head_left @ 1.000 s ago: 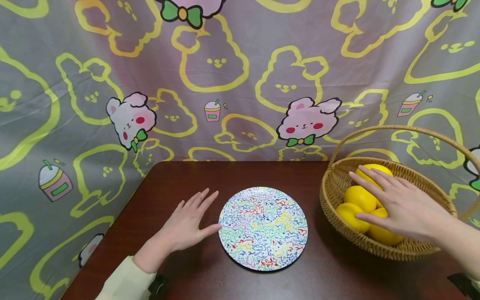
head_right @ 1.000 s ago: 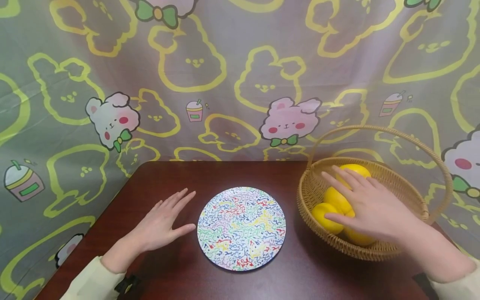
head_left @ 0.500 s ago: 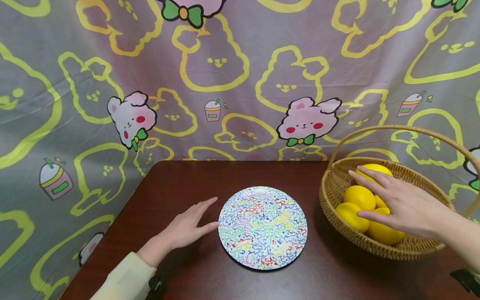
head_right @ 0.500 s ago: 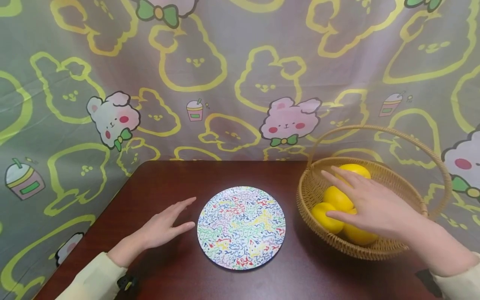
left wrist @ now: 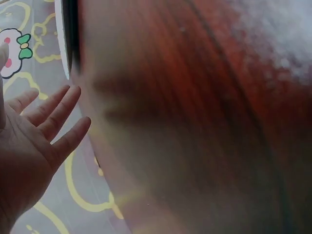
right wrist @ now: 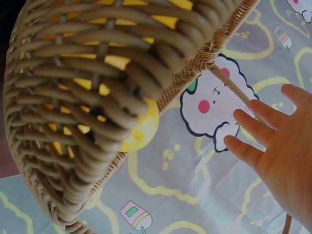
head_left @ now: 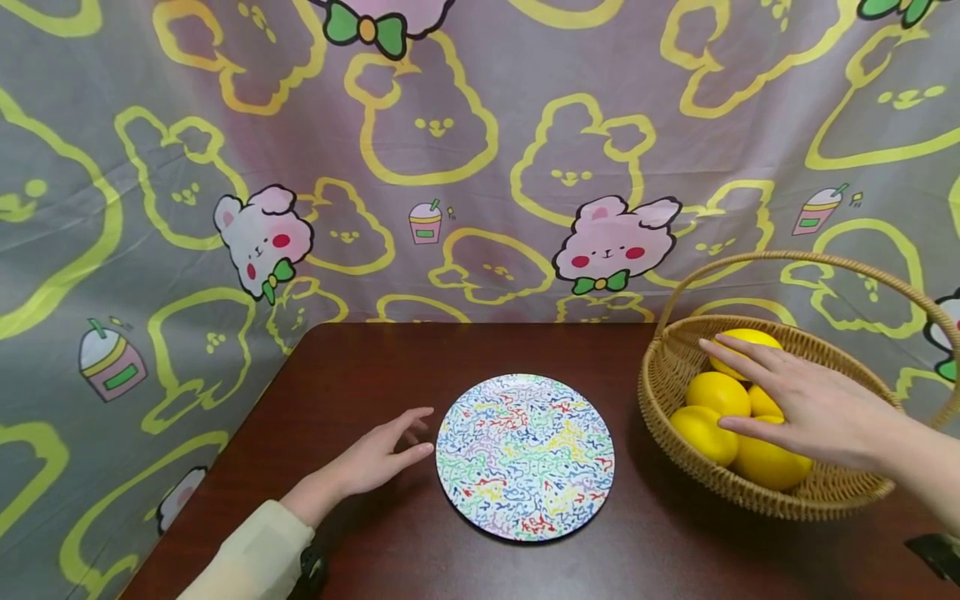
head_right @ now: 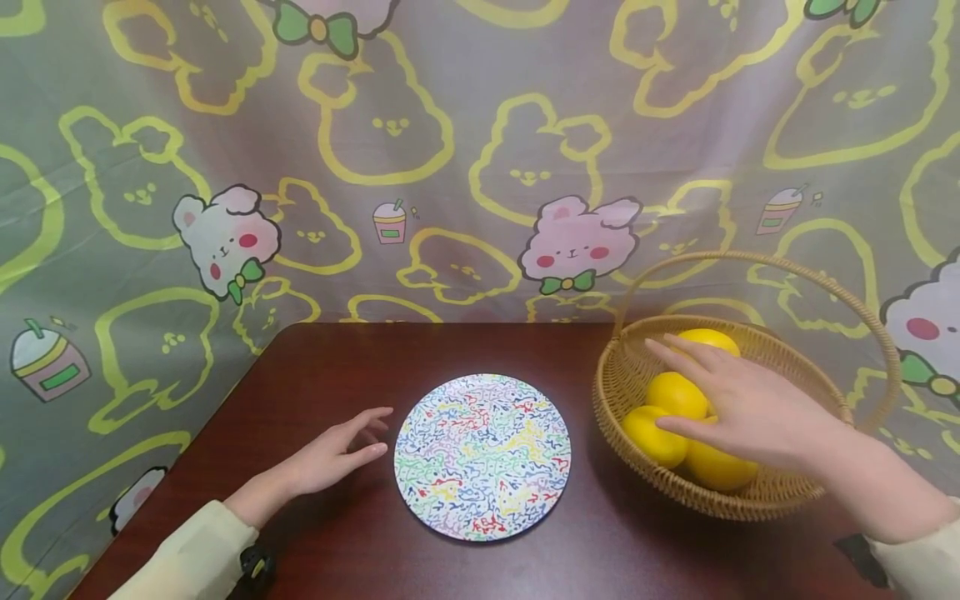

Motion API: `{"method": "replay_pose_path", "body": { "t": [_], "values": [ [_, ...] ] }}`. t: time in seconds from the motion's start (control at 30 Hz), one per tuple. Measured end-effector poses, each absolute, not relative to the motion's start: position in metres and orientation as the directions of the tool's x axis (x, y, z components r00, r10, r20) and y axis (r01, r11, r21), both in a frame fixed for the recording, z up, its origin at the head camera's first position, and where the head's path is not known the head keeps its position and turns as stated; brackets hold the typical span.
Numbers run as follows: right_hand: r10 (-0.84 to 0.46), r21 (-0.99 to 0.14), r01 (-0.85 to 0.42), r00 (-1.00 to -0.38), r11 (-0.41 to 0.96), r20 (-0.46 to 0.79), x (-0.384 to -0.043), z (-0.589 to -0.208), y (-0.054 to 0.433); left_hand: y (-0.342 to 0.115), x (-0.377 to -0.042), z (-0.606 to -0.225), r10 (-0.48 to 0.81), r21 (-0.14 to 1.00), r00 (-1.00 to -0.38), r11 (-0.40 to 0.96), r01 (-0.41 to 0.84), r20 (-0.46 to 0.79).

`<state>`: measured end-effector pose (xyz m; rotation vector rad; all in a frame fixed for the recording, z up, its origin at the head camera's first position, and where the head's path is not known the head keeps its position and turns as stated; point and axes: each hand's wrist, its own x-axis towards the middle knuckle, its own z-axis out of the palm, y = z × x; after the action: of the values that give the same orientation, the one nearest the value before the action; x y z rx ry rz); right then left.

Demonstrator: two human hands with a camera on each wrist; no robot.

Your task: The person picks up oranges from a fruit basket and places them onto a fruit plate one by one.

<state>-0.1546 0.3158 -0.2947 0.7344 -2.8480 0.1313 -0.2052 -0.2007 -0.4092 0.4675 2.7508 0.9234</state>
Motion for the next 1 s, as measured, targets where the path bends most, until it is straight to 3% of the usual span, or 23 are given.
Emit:
{"method": "replay_pose_path", "body": {
  "t": [1.0],
  "values": [
    [-0.401, -0.149, -0.419, -0.906, 0.896, 0.134, -0.162, -0.294, 0.331, -0.196, -0.233, -0.435, 0.501, 0.688, -0.864, 0.643, 0.337, -0.046]
  ]
}}
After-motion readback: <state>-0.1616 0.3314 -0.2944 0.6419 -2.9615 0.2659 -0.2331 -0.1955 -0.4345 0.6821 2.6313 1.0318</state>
